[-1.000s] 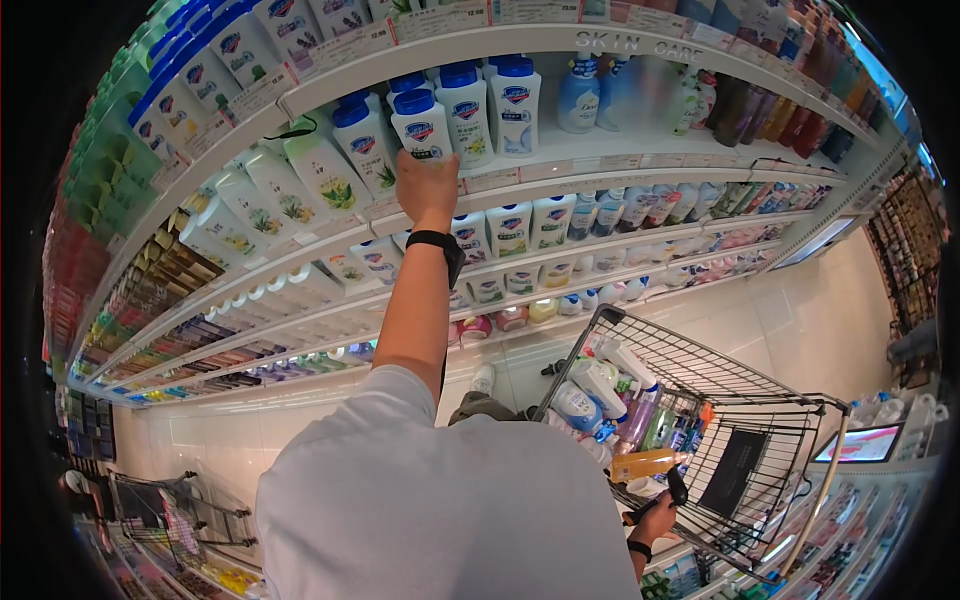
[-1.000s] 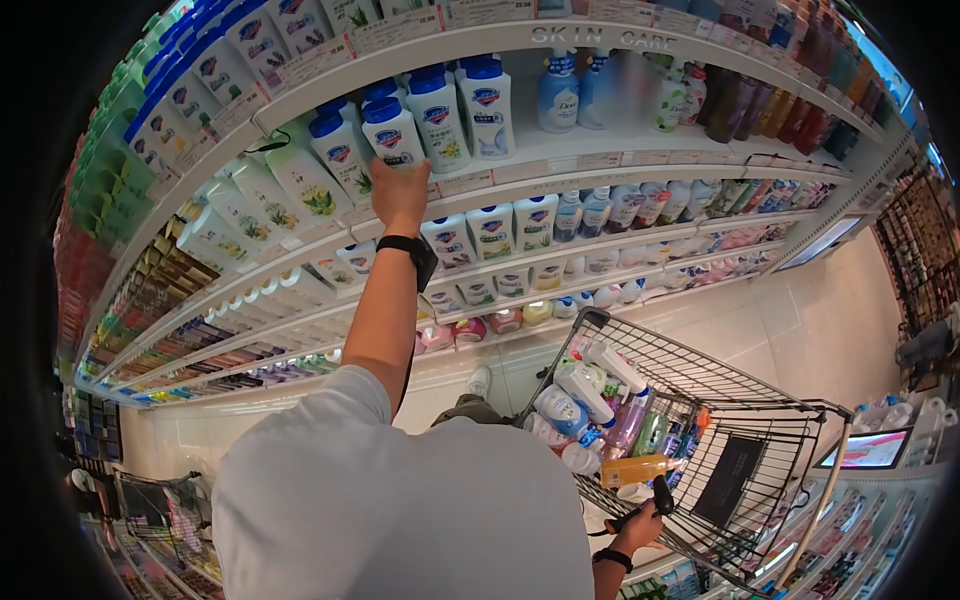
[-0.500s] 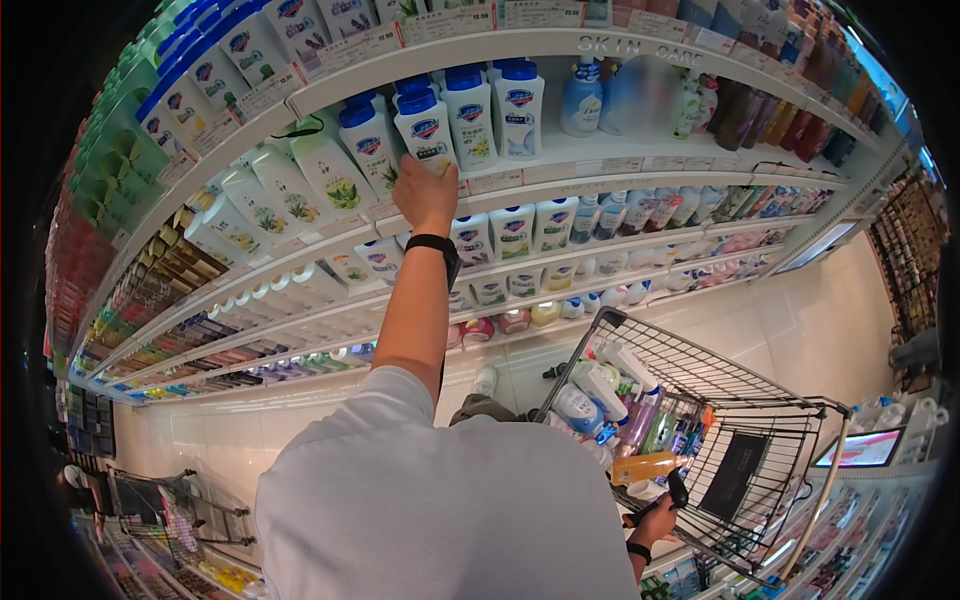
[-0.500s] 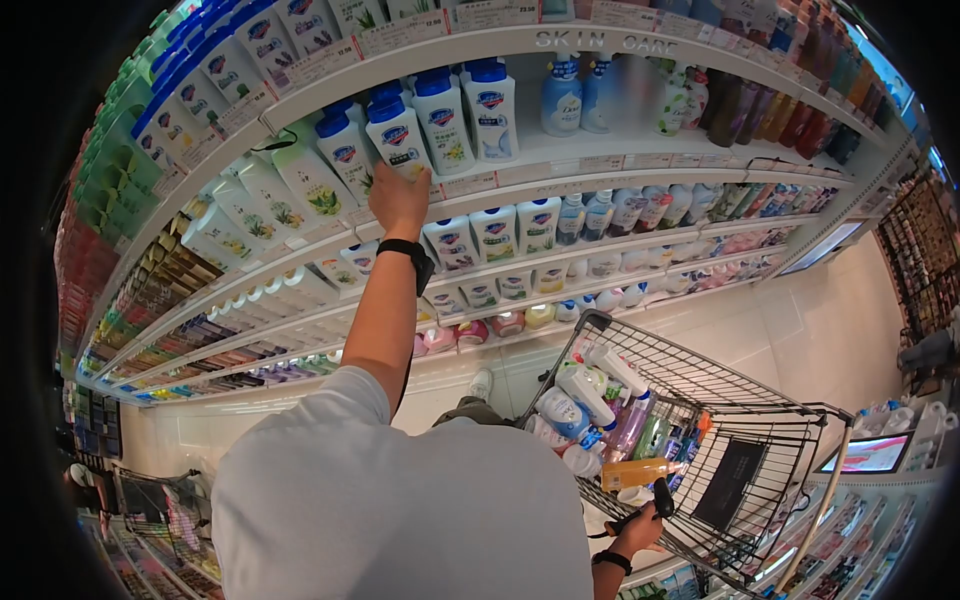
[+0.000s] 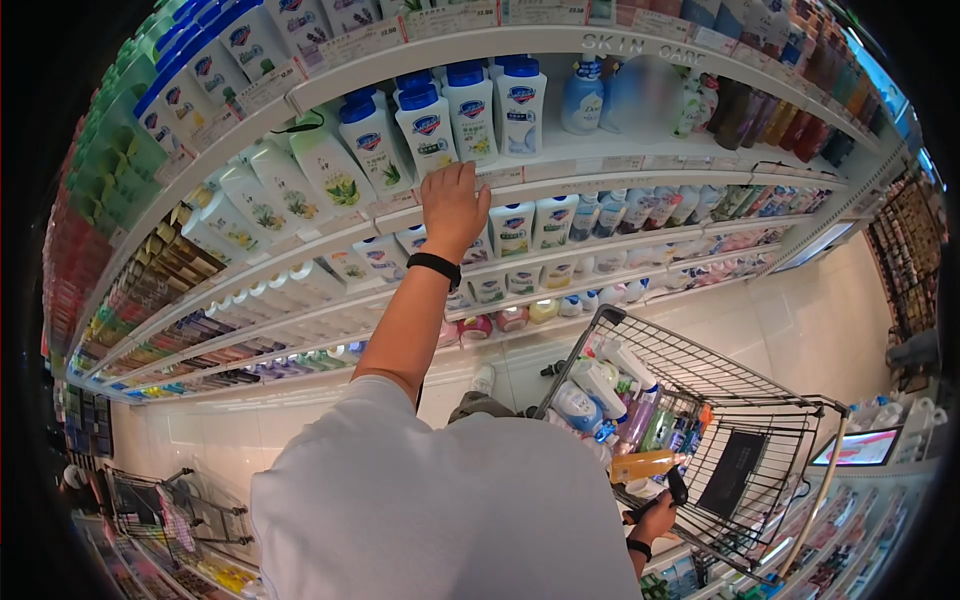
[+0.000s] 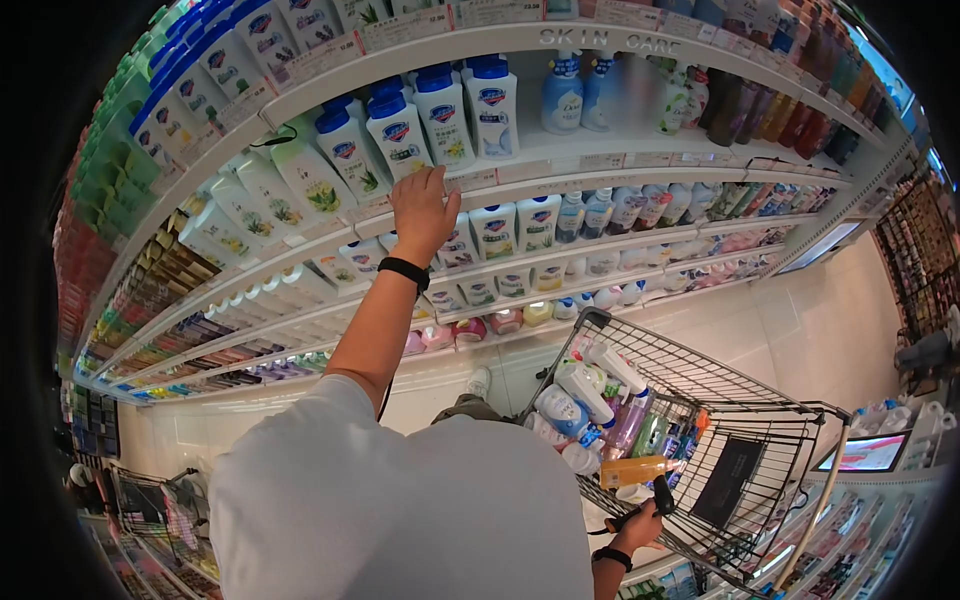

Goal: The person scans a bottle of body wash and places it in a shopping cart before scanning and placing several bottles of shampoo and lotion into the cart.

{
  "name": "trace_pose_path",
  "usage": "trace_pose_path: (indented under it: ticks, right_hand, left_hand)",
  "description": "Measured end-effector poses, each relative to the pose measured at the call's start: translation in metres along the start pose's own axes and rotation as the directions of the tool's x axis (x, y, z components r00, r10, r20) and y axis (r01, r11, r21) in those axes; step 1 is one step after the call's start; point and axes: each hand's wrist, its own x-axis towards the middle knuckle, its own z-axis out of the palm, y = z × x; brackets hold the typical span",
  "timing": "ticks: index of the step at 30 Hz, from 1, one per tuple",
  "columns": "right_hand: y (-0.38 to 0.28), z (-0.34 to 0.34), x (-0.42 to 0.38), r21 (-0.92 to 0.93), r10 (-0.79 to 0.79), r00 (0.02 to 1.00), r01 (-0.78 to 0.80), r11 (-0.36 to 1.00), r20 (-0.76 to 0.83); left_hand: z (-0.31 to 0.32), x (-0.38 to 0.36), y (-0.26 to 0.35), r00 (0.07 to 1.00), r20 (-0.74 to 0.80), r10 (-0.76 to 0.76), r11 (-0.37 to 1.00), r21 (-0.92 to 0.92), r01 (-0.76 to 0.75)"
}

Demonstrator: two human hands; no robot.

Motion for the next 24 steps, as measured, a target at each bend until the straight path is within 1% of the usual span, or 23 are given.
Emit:
trace_pose_path:
  ticks: [2, 3, 5, 6, 8, 12, 14, 16, 17, 18, 19, 21, 24]
  right_hand:
    - [-0.001, 0.001, -0.001, 0.003, 0.001, 1.000, -0.001, 1.000, -0.015]
    - [-0.003, 0.001, -0.003, 0.008, 0.003, 0.999, -0.003, 1.000, -0.032]
    - [-0.009, -0.003, -0.006, 0.004, 0.014, 1.000, -0.014, 1.000, -0.014]
    - [-0.011, -0.005, -0.007, -0.004, 0.023, 1.000, -0.023, 1.000, 0.006]
    - [-0.012, -0.004, -0.008, -0.001, 0.023, 1.000, -0.023, 1.000, -0.005]
    - [-0.015, -0.006, -0.010, 0.000, 0.018, 1.000, -0.018, 1.000, -0.001]
    - [-0.015, -0.005, -0.011, 0.013, 0.012, 1.000, -0.011, 1.000, -0.010]
    - [-0.010, -0.003, -0.008, 0.026, 0.007, 1.000, -0.006, 1.000, -0.019]
    - [0.000, -0.001, -0.001, 0.082, 0.009, 1.000, -0.010, 0.997, 0.016]
    - [-0.005, -0.003, -0.003, 0.137, 0.009, 0.999, -0.016, 0.990, 0.051]
    - [-0.009, -0.004, -0.006, 0.137, 0.010, 0.999, -0.017, 0.990, 0.052]
    - [-0.021, -0.008, -0.015, 0.018, 0.004, 1.000, -0.003, 1.000, -0.029]
    - [-0.015, -0.005, -0.012, 0.019, -0.010, 0.999, 0.011, 1.000, -0.035]
  left_hand:
    - [0.007, 0.002, -0.006, 0.995, 0.082, 0.061, 0.997, 0.036, -0.065]
    - [0.009, 0.003, -0.008, 0.995, 0.080, 0.064, 0.997, 0.034, -0.067]
    - [0.011, 0.002, -0.016, 0.969, 0.229, 0.096, 0.981, 0.144, -0.131]
    - [0.008, 0.003, -0.017, 0.969, 0.228, 0.097, 0.981, 0.144, -0.132]
    - [0.001, 0.005, -0.017, 0.950, 0.300, 0.092, 0.980, 0.143, -0.140]
    - [-0.003, 0.007, -0.019, 0.945, 0.309, 0.105, 0.976, 0.148, -0.157]
    - [-0.010, 0.010, -0.016, 0.914, 0.403, 0.039, 0.981, 0.160, -0.113]
    - [-0.009, 0.009, -0.019, 0.917, 0.398, 0.035, 0.980, 0.165, -0.109]
    - [-0.008, 0.008, -0.021, 0.919, 0.394, 0.030, 0.980, 0.170, -0.105]
    - [-0.007, 0.007, -0.024, 0.919, 0.394, 0.031, 0.980, 0.170, -0.106]
    - [-0.005, 0.006, -0.026, 0.923, 0.382, 0.035, 0.982, 0.157, -0.102]
    - [-0.004, 0.005, -0.029, 0.928, 0.371, 0.039, 0.985, 0.144, -0.099]
    - [-0.006, 0.005, -0.029, 0.924, 0.380, 0.032, 0.984, 0.150, -0.096]
